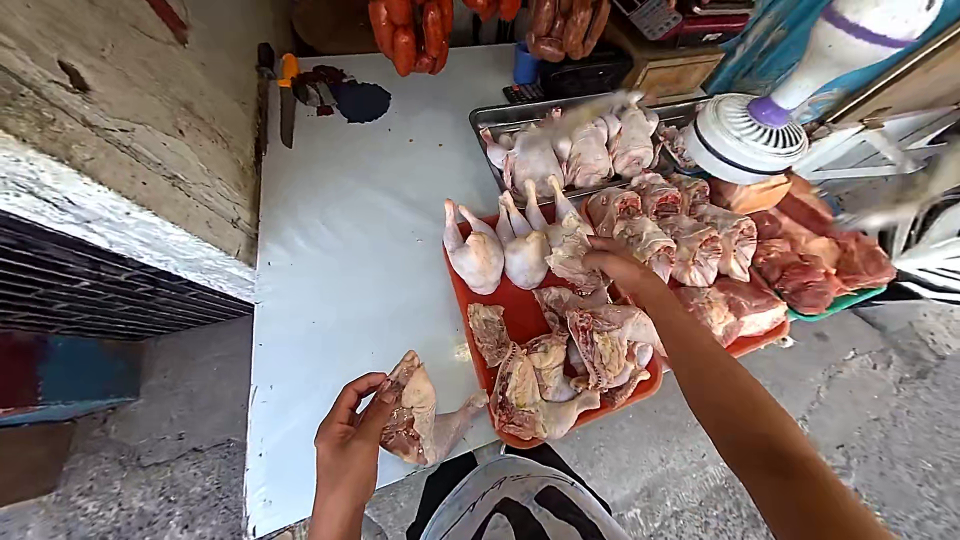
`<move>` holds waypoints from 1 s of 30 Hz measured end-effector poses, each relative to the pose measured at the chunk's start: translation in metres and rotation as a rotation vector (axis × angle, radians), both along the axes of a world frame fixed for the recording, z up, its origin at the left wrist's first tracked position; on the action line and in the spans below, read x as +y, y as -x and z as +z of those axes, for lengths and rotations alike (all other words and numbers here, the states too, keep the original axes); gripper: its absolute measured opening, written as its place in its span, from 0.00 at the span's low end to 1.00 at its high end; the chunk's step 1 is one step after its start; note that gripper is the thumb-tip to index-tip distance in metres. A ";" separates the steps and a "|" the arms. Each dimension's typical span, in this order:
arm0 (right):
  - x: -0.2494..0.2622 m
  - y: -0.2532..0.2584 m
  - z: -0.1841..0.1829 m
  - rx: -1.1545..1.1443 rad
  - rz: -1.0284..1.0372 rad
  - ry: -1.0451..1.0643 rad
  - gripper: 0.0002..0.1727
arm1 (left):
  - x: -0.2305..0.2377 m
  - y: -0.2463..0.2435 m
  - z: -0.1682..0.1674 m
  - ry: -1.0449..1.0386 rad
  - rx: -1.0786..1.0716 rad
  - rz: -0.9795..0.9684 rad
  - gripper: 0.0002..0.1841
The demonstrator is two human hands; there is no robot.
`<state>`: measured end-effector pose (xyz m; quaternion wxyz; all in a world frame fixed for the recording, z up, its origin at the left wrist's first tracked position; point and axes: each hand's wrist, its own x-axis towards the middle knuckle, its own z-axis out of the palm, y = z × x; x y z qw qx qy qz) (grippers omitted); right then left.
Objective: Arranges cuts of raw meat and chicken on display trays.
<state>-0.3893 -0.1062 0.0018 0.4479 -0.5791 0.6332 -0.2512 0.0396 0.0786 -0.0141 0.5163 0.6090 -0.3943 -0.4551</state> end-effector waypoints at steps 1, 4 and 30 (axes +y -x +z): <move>0.002 -0.006 0.007 -0.060 0.024 -0.001 0.23 | 0.000 -0.001 0.000 -0.003 0.001 -0.001 0.12; 0.013 -0.034 0.029 -0.172 0.159 -0.071 0.25 | -0.007 -0.001 0.001 0.002 -0.004 -0.022 0.12; 0.075 -0.017 0.021 0.291 0.207 0.020 0.18 | -0.042 0.022 0.010 -0.015 -0.024 -0.212 0.13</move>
